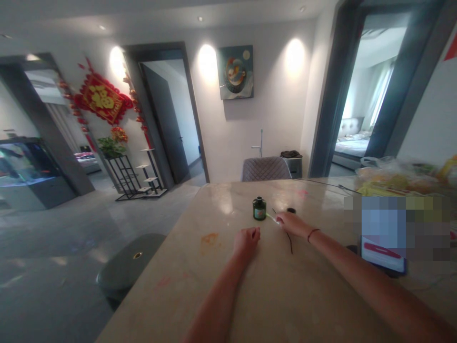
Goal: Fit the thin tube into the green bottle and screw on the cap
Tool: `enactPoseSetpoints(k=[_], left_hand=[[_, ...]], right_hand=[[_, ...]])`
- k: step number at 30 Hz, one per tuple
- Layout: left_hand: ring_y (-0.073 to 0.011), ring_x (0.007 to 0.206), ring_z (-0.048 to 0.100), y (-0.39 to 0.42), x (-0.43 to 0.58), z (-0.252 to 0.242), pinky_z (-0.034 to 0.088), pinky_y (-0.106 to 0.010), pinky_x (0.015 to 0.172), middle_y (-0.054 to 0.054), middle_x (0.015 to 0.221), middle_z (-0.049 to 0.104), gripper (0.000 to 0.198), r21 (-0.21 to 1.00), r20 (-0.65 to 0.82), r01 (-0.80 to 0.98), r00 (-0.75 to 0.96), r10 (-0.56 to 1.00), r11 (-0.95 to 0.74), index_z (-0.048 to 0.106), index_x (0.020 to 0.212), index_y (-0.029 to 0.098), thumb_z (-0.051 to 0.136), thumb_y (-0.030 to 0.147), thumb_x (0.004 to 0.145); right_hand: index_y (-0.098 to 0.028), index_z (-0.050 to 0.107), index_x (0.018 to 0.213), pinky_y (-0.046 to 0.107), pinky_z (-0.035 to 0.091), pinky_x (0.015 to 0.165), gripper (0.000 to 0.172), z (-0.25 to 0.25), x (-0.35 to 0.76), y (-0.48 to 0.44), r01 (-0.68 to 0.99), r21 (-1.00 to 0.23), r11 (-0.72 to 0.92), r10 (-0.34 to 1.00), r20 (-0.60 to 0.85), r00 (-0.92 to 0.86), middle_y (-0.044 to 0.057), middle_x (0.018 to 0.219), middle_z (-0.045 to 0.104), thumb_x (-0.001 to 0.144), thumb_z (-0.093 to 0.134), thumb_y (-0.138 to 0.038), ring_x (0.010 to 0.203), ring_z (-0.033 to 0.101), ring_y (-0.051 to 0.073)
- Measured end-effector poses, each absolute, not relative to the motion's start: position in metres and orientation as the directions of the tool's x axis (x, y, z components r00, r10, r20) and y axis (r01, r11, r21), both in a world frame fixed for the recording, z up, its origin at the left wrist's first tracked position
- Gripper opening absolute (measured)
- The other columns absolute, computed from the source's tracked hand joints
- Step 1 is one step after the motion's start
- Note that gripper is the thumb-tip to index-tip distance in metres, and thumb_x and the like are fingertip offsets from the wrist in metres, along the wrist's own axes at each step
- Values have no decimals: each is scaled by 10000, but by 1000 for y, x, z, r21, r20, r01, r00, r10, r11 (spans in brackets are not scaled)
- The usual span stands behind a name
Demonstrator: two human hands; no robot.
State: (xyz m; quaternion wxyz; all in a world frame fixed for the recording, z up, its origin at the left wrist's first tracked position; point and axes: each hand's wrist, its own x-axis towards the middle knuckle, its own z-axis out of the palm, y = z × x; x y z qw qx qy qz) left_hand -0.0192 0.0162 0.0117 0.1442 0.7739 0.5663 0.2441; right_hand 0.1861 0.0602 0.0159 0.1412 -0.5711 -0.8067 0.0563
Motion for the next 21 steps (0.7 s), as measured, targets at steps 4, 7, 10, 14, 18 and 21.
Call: enactPoseSetpoints(k=[4,7,10,14,18,21], left_hand=[[-95,570,515,16,-19,12,299,-200,547,-6,600,598,463,500,212,808,235,949,-312,616,665,181,266,398,877],[-95,572,514,16,-19,12,298,-201,549,-9,604,599,460,494,205,814,233,951,-306,618,668,182,268,397,877],[-94,577,514,17,-19,12,300,-203,553,-13,624,609,461,489,213,814,238,947,-315,620,671,182,267,393,879],[-95,582,519,18,-19,10,302,-204,552,-13,635,616,465,484,220,816,238,946,-318,621,667,180,264,388,880],[-95,590,525,18,-19,10,304,-201,554,-13,649,624,463,479,203,821,239,949,-309,628,683,182,264,389,879],[-97,592,526,18,-19,10,300,-204,553,-13,653,626,469,476,219,821,235,947,-314,627,676,184,260,395,879]], right_hand=[[-98,503,1089,240,395,738,365,12,178,60,949,-173,262,943,255,-214,140,1046,584,726,519,-129,899,568,194],[-100,513,1051,235,383,774,333,9,176,62,958,-126,257,940,262,-217,137,1053,573,723,465,-61,934,553,189],[-94,524,1045,249,387,758,310,11,177,64,958,-101,269,940,244,-238,145,1020,587,739,476,-109,906,557,200],[-142,589,937,277,376,778,213,21,184,66,971,-74,225,936,292,-195,118,930,619,779,465,-213,912,544,211],[-152,592,996,333,371,801,308,25,202,73,995,-74,62,949,312,-36,144,1039,585,700,540,-221,1001,513,261],[-151,604,936,317,406,712,290,25,214,84,975,-219,-21,986,158,56,134,937,625,656,573,-218,890,575,252]])
